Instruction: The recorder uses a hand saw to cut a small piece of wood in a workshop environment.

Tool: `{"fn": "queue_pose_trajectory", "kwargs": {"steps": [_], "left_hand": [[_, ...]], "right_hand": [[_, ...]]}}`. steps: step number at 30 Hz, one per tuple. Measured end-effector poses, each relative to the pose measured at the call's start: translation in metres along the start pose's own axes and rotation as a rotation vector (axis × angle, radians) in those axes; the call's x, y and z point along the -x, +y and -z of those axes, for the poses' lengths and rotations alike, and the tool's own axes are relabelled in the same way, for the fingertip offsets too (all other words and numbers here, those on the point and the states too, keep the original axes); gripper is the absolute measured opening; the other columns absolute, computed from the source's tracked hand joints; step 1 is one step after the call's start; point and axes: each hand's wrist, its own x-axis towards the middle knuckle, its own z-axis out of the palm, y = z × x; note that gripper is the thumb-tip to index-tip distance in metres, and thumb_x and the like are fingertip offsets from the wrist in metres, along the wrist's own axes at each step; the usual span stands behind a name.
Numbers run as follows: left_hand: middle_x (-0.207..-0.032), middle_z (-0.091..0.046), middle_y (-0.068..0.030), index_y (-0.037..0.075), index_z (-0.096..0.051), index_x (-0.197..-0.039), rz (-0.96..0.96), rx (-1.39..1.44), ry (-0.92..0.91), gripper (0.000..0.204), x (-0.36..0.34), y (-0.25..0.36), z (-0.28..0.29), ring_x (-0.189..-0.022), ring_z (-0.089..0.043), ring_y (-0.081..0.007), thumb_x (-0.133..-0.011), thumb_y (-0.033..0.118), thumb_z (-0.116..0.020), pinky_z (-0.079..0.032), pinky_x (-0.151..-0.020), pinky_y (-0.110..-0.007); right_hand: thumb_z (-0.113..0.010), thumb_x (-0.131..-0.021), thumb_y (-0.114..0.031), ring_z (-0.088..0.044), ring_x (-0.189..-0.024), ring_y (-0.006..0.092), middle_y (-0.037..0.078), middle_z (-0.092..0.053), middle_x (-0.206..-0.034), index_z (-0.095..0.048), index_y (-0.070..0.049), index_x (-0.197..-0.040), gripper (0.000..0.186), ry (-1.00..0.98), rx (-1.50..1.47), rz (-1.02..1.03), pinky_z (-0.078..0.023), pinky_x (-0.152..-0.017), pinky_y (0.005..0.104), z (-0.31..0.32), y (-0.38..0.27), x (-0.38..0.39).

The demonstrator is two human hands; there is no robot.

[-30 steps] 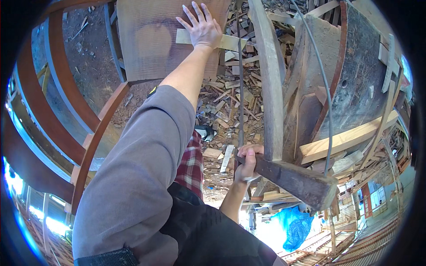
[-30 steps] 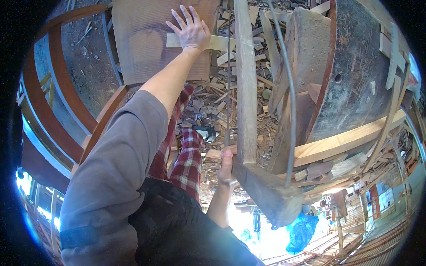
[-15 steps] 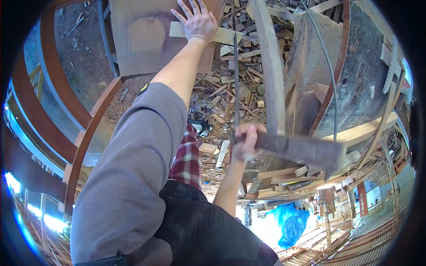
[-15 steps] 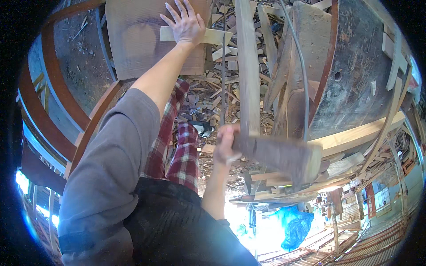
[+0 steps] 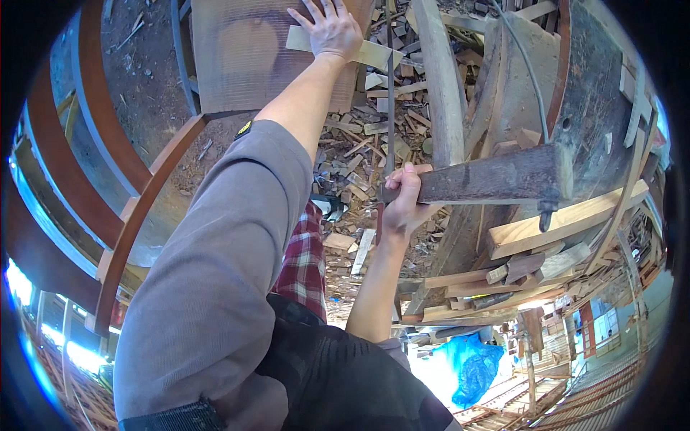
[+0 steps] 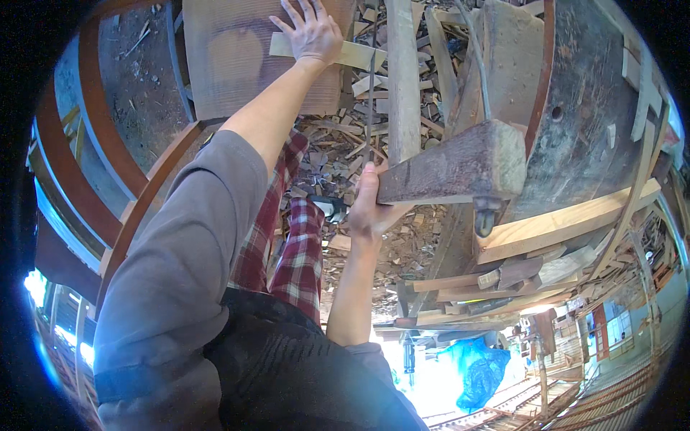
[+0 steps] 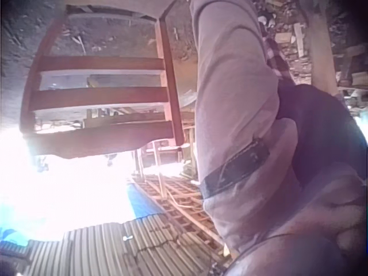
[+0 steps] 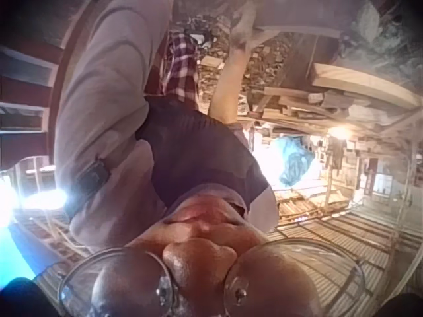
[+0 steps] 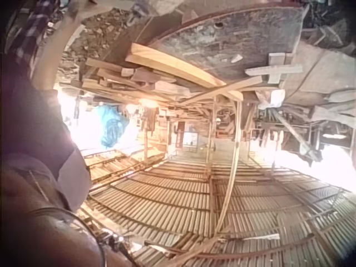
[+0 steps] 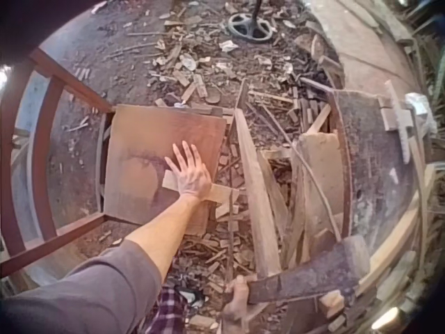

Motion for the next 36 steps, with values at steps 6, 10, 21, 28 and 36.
{"fn": "queue_pose_trajectory", "kwargs": {"steps": [6,10,21,28,36], "left_hand": [[-0.154,-0.021,-0.0273,-0.008,-0.034,-0.143,0.011,-0.004,0.003,0.070,0.001,-0.003,-0.001,-0.143,-0.009,-0.0529,-0.082,0.025,-0.050,-0.006,-0.109,-0.073],[-0.154,-0.021,-0.0270,-0.008,-0.034,-0.143,0.015,0.008,-0.016,0.071,-0.001,-0.002,0.001,-0.143,-0.009,-0.0522,-0.083,0.025,-0.051,-0.005,-0.109,-0.072],[-0.156,-0.016,-0.0264,-0.007,-0.030,-0.145,0.018,0.015,-0.045,0.073,-0.001,0.002,0.004,-0.143,-0.005,-0.0520,-0.085,0.029,-0.051,-0.003,-0.110,-0.071],[-0.155,-0.018,-0.0273,-0.008,-0.033,-0.143,0.014,-0.013,-0.033,0.073,-0.002,-0.001,0.006,-0.143,-0.006,-0.0529,-0.082,0.026,-0.051,-0.004,-0.109,-0.072],[-0.154,-0.020,-0.0278,-0.008,-0.036,-0.142,-0.060,0.077,-0.030,0.071,0.007,-0.001,0.001,-0.142,-0.009,-0.0537,-0.081,0.024,-0.050,-0.005,-0.109,-0.072]], "right_hand": [[-0.055,-0.085,-0.006,-0.048,-0.052,0.0138,0.006,-0.049,-0.059,-0.048,-0.004,-0.064,0.022,-0.053,0.063,-0.010,-0.042,-0.051,0.0277,-0.010,-0.017,0.002],[-0.053,-0.086,-0.010,-0.047,-0.049,0.0150,0.006,-0.046,-0.055,-0.046,-0.004,-0.064,0.024,0.005,0.039,-0.037,-0.042,-0.051,0.0298,-0.008,-0.018,-0.015],[-0.056,-0.086,-0.002,-0.045,-0.044,0.0108,0.003,-0.049,-0.055,-0.048,-0.002,-0.074,0.015,0.042,-0.126,-0.081,-0.038,-0.042,0.0250,-0.017,-0.019,-0.038],[-0.059,-0.087,-0.006,-0.048,-0.048,0.0107,0.004,-0.052,-0.059,-0.051,-0.001,-0.077,0.015,-0.049,0.046,-0.016,-0.040,-0.046,0.0242,-0.022,-0.019,-0.023],[-0.057,-0.085,-0.003,-0.048,-0.047,0.0128,0.005,-0.051,-0.055,-0.049,-0.002,-0.069,0.018,0.044,-0.099,-0.068,-0.042,-0.047,0.0273,-0.016,-0.014,-0.019]]}}
